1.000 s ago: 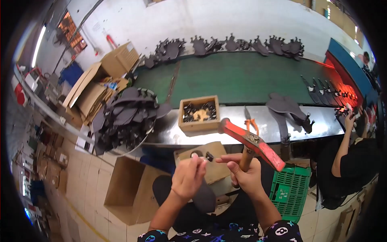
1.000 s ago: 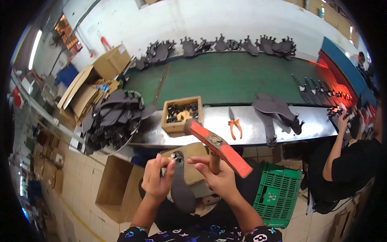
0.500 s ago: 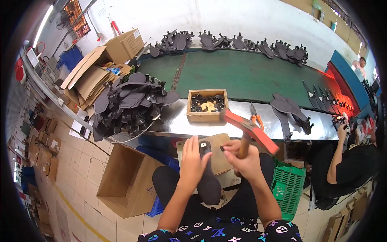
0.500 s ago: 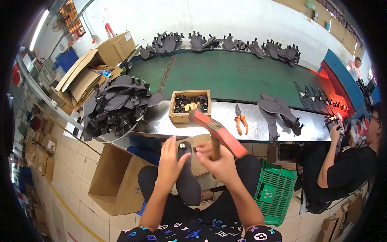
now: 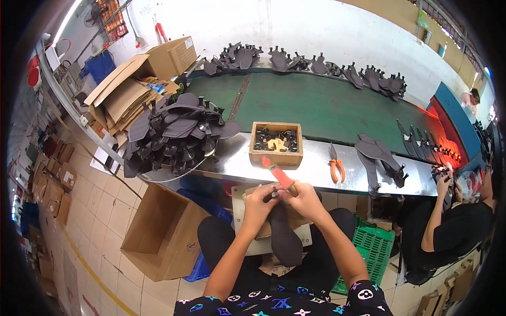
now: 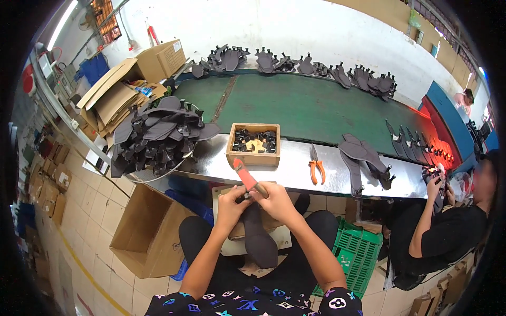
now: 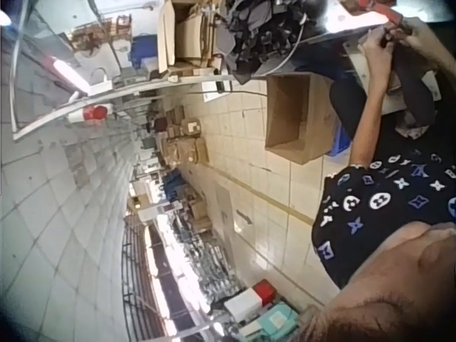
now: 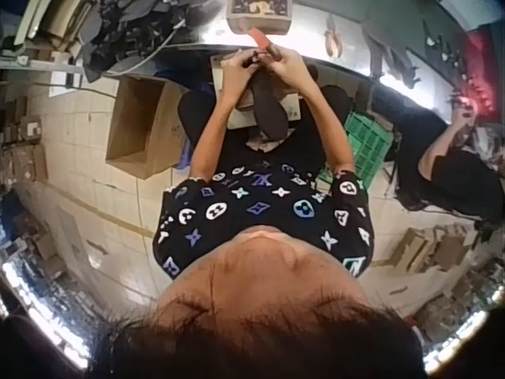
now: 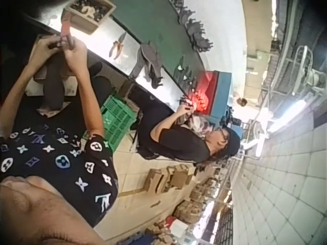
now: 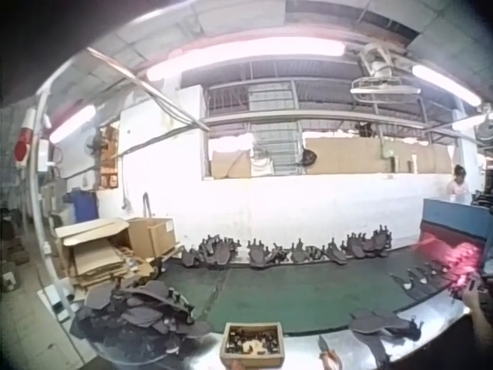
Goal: Assembling and hammering components of shoe soles at a workbench.
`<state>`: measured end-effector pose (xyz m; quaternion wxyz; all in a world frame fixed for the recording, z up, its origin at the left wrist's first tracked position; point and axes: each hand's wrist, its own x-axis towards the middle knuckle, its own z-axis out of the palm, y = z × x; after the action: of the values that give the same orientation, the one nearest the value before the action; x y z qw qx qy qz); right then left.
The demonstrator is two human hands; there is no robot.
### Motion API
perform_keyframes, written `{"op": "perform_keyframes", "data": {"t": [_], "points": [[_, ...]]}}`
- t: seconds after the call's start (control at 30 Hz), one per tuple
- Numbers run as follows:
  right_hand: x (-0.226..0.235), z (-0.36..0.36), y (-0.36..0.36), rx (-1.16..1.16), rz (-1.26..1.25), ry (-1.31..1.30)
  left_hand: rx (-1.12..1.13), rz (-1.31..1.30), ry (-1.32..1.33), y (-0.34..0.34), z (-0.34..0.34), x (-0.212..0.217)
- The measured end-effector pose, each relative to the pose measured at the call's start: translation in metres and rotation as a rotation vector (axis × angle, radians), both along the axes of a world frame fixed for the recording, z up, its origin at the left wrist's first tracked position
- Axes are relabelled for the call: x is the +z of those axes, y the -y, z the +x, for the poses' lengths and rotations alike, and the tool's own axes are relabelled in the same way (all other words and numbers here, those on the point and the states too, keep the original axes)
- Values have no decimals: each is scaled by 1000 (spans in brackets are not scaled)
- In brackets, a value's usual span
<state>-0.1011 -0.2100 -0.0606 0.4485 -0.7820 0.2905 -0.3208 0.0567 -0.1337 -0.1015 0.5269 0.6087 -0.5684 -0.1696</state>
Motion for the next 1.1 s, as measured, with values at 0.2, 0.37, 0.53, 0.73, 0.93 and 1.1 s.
{"op": "perform_keyframes", "data": {"t": [0.2,0.37,0.53,0.73,0.93,1.1], "points": [[23,-5,-13,79,-280,-81,13,37,59,-5,7,-5],[23,-8,-20,34,-323,-209,-96,31,-67,-8,14,-1],[28,-15,-25,-63,-238,-138,-160,81,-113,-5,15,8],[63,-37,-71,-175,-154,-59,-253,140,-386,-5,15,9],[86,-61,-105,-125,-201,-106,-246,188,-412,-5,22,-6],[61,-54,-101,-143,-278,-199,-235,157,-408,-5,20,-3]]}}
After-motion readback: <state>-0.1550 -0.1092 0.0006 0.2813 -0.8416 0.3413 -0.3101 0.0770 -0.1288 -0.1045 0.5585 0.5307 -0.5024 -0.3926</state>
